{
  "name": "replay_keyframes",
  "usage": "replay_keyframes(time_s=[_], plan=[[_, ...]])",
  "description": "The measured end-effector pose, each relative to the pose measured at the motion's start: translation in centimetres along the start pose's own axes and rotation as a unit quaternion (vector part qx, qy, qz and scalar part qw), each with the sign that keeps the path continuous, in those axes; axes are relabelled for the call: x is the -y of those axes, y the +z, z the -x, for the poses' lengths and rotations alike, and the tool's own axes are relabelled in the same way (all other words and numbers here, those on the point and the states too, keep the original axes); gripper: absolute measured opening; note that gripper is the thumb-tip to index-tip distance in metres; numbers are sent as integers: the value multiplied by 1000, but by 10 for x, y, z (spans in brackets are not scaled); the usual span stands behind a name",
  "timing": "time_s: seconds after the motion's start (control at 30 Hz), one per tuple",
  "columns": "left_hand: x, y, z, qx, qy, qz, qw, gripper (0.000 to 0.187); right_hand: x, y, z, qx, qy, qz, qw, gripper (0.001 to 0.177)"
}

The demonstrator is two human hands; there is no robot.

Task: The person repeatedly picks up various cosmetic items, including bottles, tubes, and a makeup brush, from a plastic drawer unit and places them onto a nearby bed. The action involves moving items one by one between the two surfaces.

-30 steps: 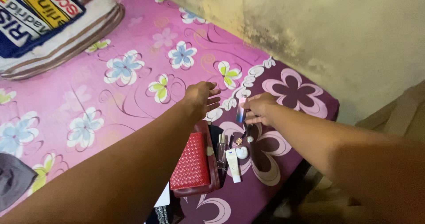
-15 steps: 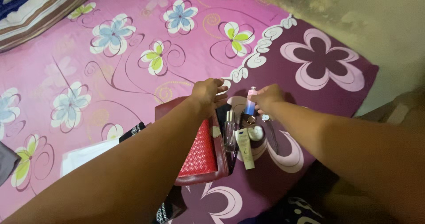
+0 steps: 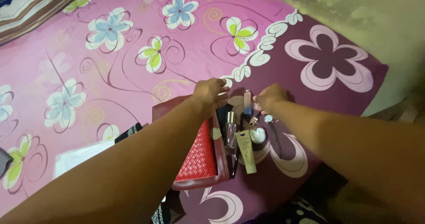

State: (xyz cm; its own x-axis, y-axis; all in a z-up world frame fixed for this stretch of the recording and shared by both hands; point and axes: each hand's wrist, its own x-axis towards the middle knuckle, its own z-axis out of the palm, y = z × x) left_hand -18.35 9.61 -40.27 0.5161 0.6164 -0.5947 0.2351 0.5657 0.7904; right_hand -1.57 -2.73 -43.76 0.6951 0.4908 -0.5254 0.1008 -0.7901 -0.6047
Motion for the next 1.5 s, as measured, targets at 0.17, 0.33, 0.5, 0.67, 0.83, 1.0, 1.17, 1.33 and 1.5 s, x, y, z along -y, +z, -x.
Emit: replay_keyframes(time_s=[0.17, 0.33, 0.5, 0.67, 0.83, 1.0, 1.17, 1.33, 1.5], plan=[[-17, 18, 7, 15, 0, 7, 1000, 47, -8, -6, -1, 15, -6, -127, 992, 16], [-52, 36, 43, 23, 13, -11, 1000, 47, 1, -33, 20, 20, -17, -120, 992, 14], [-93, 50, 82, 31, 18, -13, 999, 45, 30, -74, 42, 19, -43, -143, 989, 10], [-147, 75, 108, 71, 41, -17, 997, 47, 73, -117, 78, -31, -90, -213, 972, 12], [-214, 121, 139, 125, 102, -32, 986, 48, 140, -183, 152, -117, -108, -316, 935, 10], [-274, 188, 186, 163, 144, 2, 976, 36, 191, -257, 228, -200, -187, -360, 892, 17], [-325, 259, 243, 175, 214, -12, 961, 26, 216, -339, 281, -289, -251, -380, 842, 17], [-357, 327, 295, 266, 260, -11, 928, 23, 225, -428, 323, -344, -337, -381, 789, 17], [-361, 405, 355, 352, 264, 6, 898, 34, 194, -539, 350, -411, -348, -351, 766, 11]])
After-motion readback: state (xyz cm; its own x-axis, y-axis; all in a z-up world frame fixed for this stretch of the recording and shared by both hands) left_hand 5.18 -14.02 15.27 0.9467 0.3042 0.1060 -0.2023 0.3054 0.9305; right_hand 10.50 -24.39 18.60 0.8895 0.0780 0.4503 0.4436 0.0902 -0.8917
